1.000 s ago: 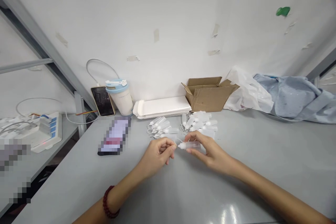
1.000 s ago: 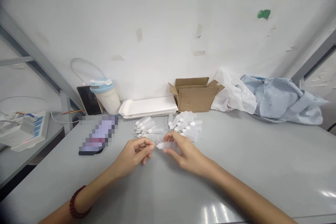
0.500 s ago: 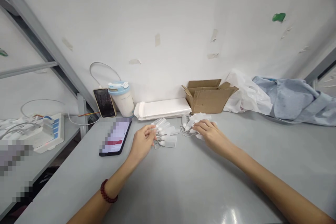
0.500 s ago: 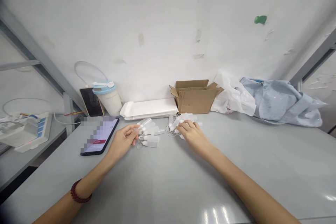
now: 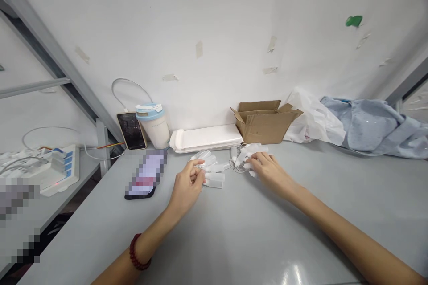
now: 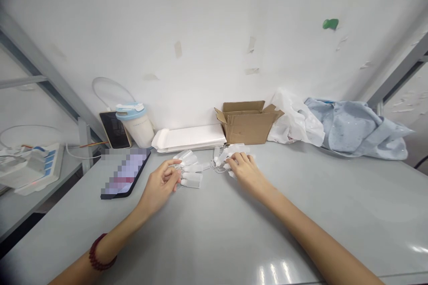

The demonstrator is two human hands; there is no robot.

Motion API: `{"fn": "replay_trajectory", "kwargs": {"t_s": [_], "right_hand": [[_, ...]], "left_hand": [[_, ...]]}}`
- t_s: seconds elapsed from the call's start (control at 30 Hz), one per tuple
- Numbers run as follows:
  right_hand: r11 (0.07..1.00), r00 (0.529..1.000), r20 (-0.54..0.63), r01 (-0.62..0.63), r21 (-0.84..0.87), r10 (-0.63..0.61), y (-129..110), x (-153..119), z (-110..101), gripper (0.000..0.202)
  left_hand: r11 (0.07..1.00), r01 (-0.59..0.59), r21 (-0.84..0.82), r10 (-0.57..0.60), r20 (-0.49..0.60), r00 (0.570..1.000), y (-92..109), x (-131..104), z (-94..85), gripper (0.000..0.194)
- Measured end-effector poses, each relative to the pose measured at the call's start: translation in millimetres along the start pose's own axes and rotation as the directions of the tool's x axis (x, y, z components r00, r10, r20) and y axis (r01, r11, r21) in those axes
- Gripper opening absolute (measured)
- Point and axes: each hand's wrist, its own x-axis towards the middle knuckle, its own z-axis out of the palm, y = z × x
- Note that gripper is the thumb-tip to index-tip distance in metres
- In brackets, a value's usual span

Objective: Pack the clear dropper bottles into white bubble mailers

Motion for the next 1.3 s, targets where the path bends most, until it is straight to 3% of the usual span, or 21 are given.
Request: {"fn": "replay_trajectory", "kwargs": {"t_s": [0.27, 0.43, 0.5, 0.6, 0.77, 1.03, 1.3], "right_hand": [[0.995, 0.999, -0.035, -0.013, 0.100, 0.016, -5, 1, -2, 0.030], [0.891, 0.967, -0.212, -0.031, 0.454, 0.142, -15, 1, -26, 0.020], [0.827, 0.950, -0.225, -0.058, 0.559, 0.219, -20, 0, -34, 0.017], [0.718, 0.941, -0.160, -0.111, 0.687, 0.298, -27, -1, -39, 0.016], [0.562, 0.947, -0.018, -0.175, 0.808, 0.321, -37, -2, -42, 0.021], [0.474, 0.950, 0.081, -0.223, 0.852, 0.302, -45, -6, -41, 0.022], [0.374, 0.943, 0.165, -0.270, 0.887, 0.291, -50, -6, -41, 0.025]], "left_hand": [[1.000, 0.003, 0.024, -0.004, 0.039, 0.999, 0, -3, 1.3, 0.026], [0.999, -0.011, 0.031, 0.009, 0.077, 0.997, 1, -5, 3.8, 0.024], [0.999, -0.015, 0.040, 0.011, 0.100, 0.995, 2, -6, 5.1, 0.024], [0.998, -0.016, 0.052, 0.008, 0.145, 0.989, 5, -8, 6.7, 0.026], [0.998, -0.036, 0.060, 0.022, 0.231, 0.973, 10, -13, 9.3, 0.032], [0.999, -0.029, 0.041, 0.015, 0.315, 0.949, 10, -18, 12.4, 0.023], [0.983, 0.109, -0.150, -0.045, 0.377, 0.925, 14, -18, 12.2, 0.023]]}}
